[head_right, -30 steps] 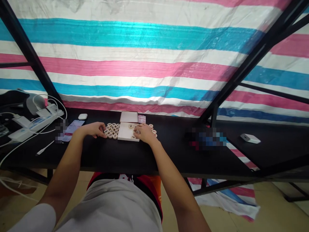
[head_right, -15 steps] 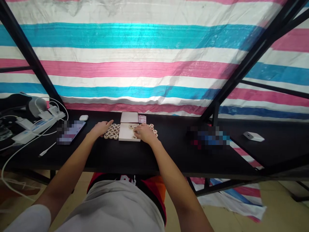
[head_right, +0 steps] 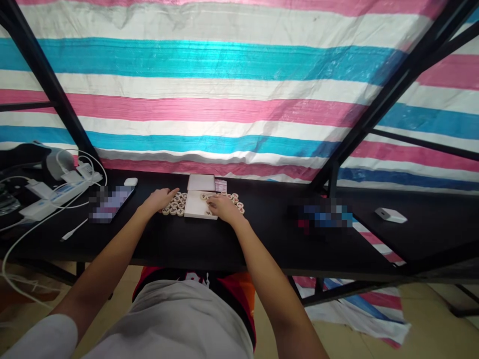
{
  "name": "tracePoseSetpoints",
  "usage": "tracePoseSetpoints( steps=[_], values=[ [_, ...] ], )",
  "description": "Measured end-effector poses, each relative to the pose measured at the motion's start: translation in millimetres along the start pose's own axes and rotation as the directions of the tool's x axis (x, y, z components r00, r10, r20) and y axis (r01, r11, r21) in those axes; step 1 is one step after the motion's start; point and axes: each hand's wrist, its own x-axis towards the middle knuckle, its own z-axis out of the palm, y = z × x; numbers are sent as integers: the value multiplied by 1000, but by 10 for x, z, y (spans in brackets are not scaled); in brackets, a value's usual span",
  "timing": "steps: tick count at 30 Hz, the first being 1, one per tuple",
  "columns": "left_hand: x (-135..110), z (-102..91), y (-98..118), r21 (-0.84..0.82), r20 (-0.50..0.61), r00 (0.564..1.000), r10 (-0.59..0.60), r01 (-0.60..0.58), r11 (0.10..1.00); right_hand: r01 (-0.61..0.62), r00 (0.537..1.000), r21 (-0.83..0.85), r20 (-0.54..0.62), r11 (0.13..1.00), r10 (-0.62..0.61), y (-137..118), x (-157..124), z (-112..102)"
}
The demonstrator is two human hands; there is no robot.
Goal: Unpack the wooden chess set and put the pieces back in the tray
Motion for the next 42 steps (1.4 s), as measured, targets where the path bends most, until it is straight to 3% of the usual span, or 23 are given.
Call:
tracePoseSetpoints(
  steps=[18,21,23,25,27,29,32,35,38,40,42],
  values=[
    [-18,-32,3,-30,60,998,-17,19,999,-20,1000,64,-1,998,20,-19,3,-12],
    [-17,-78,-42,-19,-44,998,-41,40,999,-19,994,160,-99,987,35,-35,-7,-61],
    [-55,-109,-20,17,-211,977,39,-36,999,-31,980,225,-185,974,73,-45,-11,-83],
    [-124,-105,66,15,-308,926,217,-223,975,-32,965,282,-243,959,104,-78,-12,-91],
    [-205,-50,195,-59,-288,865,410,-443,895,1,960,301,-268,954,83,-150,-16,-88],
    [-270,48,324,-159,-240,802,547,-589,793,71,961,253,-275,965,1,-254,-23,-83],
    [-298,207,443,-249,-211,757,619,-654,715,170,955,160,-268,972,-123,-401,-36,-69],
    [-258,293,470,-317,-210,797,566,-603,732,191,952,161,-270,968,-143,-468,-37,-53],
    [-204,254,425,-317,-180,821,541,-569,759,170,959,159,-255,972,-125,-450,-23,-52],
    [-160,152,325,-184,-194,826,529,-561,807,122,965,136,-246,983,-86,-397,-7,-55],
    [-102,12,149,5,-244,868,433,-445,896,53,973,106,-231,993,-27,-314,8,-47]
  ],
)
